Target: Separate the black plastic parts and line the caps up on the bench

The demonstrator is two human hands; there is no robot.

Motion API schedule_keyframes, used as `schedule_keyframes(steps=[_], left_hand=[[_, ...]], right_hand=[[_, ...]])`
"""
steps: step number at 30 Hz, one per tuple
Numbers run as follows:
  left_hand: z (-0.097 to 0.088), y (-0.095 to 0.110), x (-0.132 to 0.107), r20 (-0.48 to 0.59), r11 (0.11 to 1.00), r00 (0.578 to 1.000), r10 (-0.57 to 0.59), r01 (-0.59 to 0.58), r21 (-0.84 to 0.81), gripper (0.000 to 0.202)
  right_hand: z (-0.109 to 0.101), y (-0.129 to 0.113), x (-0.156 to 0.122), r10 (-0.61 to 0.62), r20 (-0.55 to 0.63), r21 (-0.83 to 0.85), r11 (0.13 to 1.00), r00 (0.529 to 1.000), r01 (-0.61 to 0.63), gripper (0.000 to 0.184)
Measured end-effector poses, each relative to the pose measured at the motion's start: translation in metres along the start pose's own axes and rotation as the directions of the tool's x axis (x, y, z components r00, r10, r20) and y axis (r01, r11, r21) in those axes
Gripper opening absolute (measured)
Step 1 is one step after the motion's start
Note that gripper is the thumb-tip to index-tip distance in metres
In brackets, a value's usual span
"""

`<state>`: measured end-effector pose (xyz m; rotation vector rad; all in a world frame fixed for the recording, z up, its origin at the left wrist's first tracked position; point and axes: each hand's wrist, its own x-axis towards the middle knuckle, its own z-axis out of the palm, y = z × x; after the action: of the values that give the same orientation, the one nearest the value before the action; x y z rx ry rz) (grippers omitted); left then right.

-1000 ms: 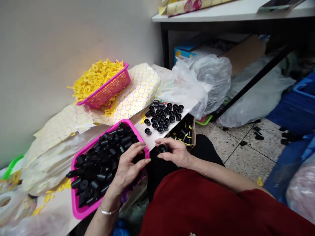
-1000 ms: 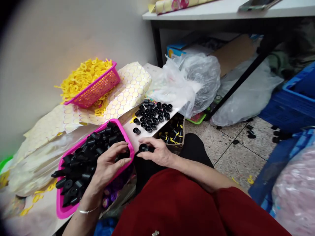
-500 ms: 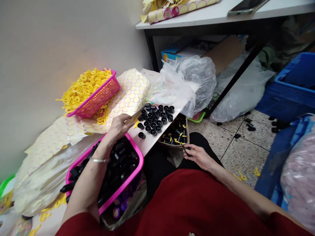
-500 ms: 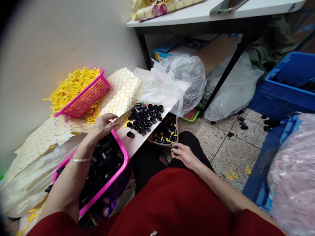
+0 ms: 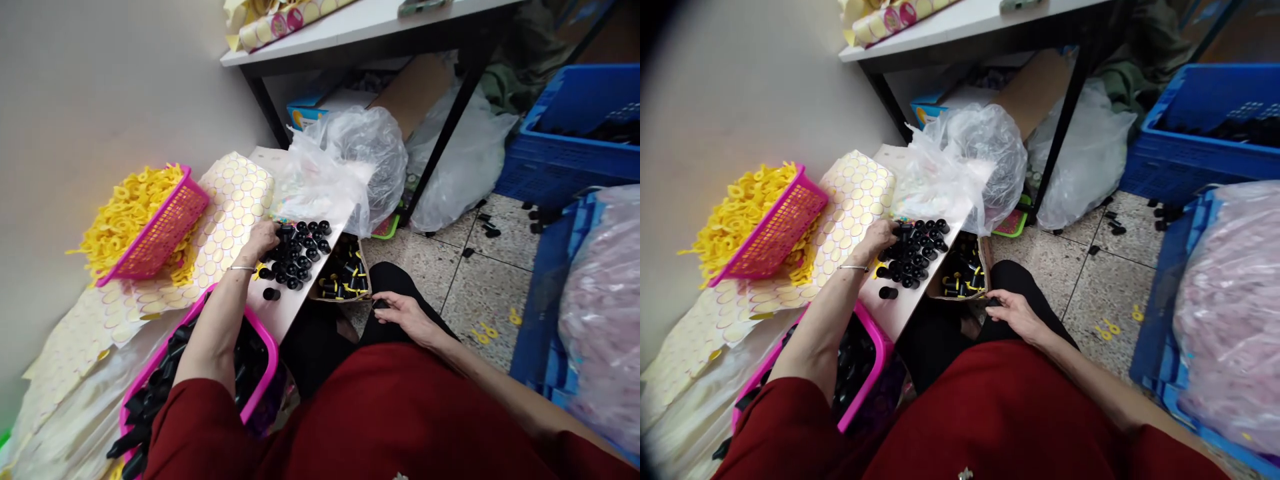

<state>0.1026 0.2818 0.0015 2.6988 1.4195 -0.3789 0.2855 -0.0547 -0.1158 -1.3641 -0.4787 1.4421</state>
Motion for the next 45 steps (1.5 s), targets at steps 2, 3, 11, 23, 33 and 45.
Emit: schedule_keyframes(steps=[2, 3, 11, 23, 33, 45], left_hand=[[0.002, 0.002, 0.005, 0.005, 1.0, 1.0, -0.005, 0.005, 0.018, 0.034], [0.004, 0.003, 0.007, 0.002, 1.0, 1.0, -0.008, 0.008, 0.023, 0.034], [0.007, -0.004, 0.004, -0.153, 0.998, 0.988, -0.014, 0.003, -0.066, 0.023], [-0.024, 0.073, -0.105, -0.04, -0.26, 0.999, 0.015, -0.034, -0.965, 0.035], [-0.022, 0.113, -0.15, -0.072, -0.343, 0.997, 0.025, -0.059, -0.938, 0.034], [-0.016, 0.112, -0.156, -0.067, -0.368, 0.998, -0.02, -0.07, -0.927, 0.039]], right_hand=[[-0.003, -0.003, -0.001, -0.016, -0.025, 0.008, 1.0, 1.0, 0.016, 0.047], [-0.004, -0.005, -0.001, -0.024, -0.031, 0.011, 1.0, 0.999, 0.024, 0.047], [-0.006, -0.013, -0.004, -0.133, -0.027, -0.055, 0.99, 0.991, 0.131, 0.044], [0.059, -0.103, -0.006, -0.871, 0.205, -0.347, 0.362, 0.447, 0.865, 0.034], [0.085, -0.11, -0.015, -0.924, 0.244, -0.524, 0.131, 0.296, 0.842, 0.033], [0.085, -0.105, -0.014, -0.927, 0.253, -0.535, 0.104, 0.276, 0.838, 0.029]])
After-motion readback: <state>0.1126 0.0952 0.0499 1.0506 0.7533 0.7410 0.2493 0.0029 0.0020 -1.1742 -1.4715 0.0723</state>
